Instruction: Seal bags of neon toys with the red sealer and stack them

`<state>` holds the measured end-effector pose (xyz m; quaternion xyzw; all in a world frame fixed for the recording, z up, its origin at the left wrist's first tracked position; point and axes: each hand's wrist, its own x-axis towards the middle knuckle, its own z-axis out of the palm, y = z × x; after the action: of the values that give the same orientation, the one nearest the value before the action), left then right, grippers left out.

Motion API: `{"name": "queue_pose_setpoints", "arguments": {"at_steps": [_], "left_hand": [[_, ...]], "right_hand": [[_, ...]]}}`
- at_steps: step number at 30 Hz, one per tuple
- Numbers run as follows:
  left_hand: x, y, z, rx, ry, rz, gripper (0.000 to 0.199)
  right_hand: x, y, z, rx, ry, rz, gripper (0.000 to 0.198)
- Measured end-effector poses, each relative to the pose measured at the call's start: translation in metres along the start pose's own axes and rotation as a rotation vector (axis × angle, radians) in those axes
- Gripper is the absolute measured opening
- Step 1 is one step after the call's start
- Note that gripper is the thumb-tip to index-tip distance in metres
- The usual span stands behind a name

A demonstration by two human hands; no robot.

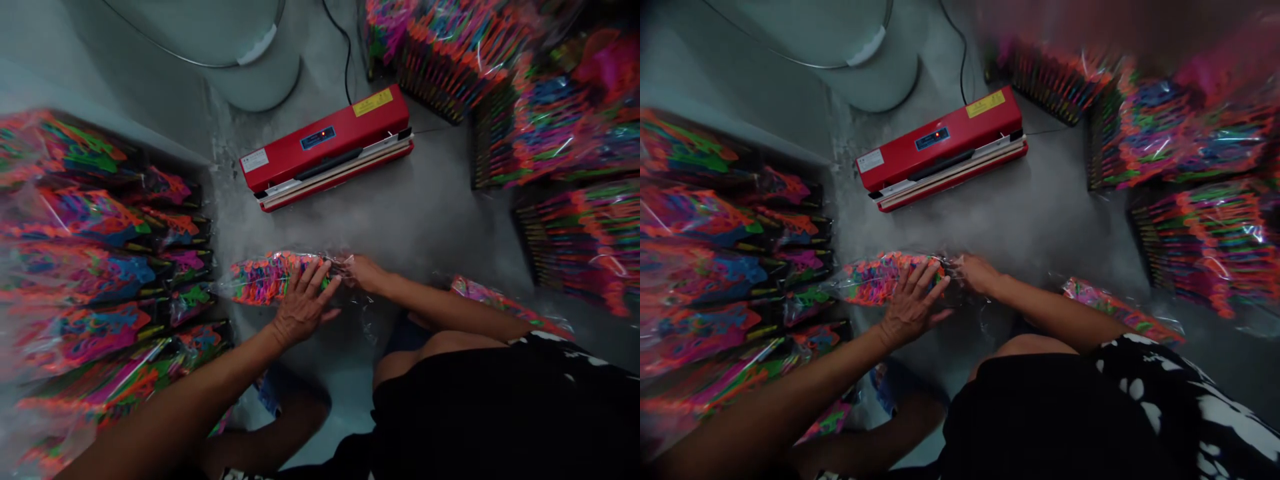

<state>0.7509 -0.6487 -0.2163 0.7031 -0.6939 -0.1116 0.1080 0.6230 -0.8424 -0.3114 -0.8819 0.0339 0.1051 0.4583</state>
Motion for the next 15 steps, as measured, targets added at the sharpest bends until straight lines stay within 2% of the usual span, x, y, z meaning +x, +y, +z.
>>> {"name": "queue_pose_setpoints", "arguments": {"at_steps": [3,6,8,10,12,15], "left_hand": [[0.012,0.007,0.0,0.04,-0.031,-0.082,0.06],[0.024,0.008,-0.006,0.019,-0.065,-0.084,0.03],[0.028,0.006,-0.011,-0.013,-0.058,-0.094,0.017],[0.027,0.005,-0.019,-0.062,-0.032,-0.116,0.016],[0.023,0.003,-0.031,-0.128,0.01,-0.14,0.021],[0.015,-0.003,-0.06,-0.217,0.062,-0.203,0.025]], "right_hand": [[-0.013,-0.007,-0.005,0.034,-0.059,-0.029,0.03],[-0.026,-0.017,-0.004,0.087,-0.112,-0.164,0.039],[-0.032,-0.021,-0.003,0.067,-0.095,-0.193,0.046],[-0.035,-0.024,-0.003,0.005,-0.033,-0.156,0.042],[-0.034,-0.026,-0.006,-0.046,0.031,-0.111,0.028],[-0.028,-0.033,-0.017,-0.098,0.091,-0.078,0.012]]}}
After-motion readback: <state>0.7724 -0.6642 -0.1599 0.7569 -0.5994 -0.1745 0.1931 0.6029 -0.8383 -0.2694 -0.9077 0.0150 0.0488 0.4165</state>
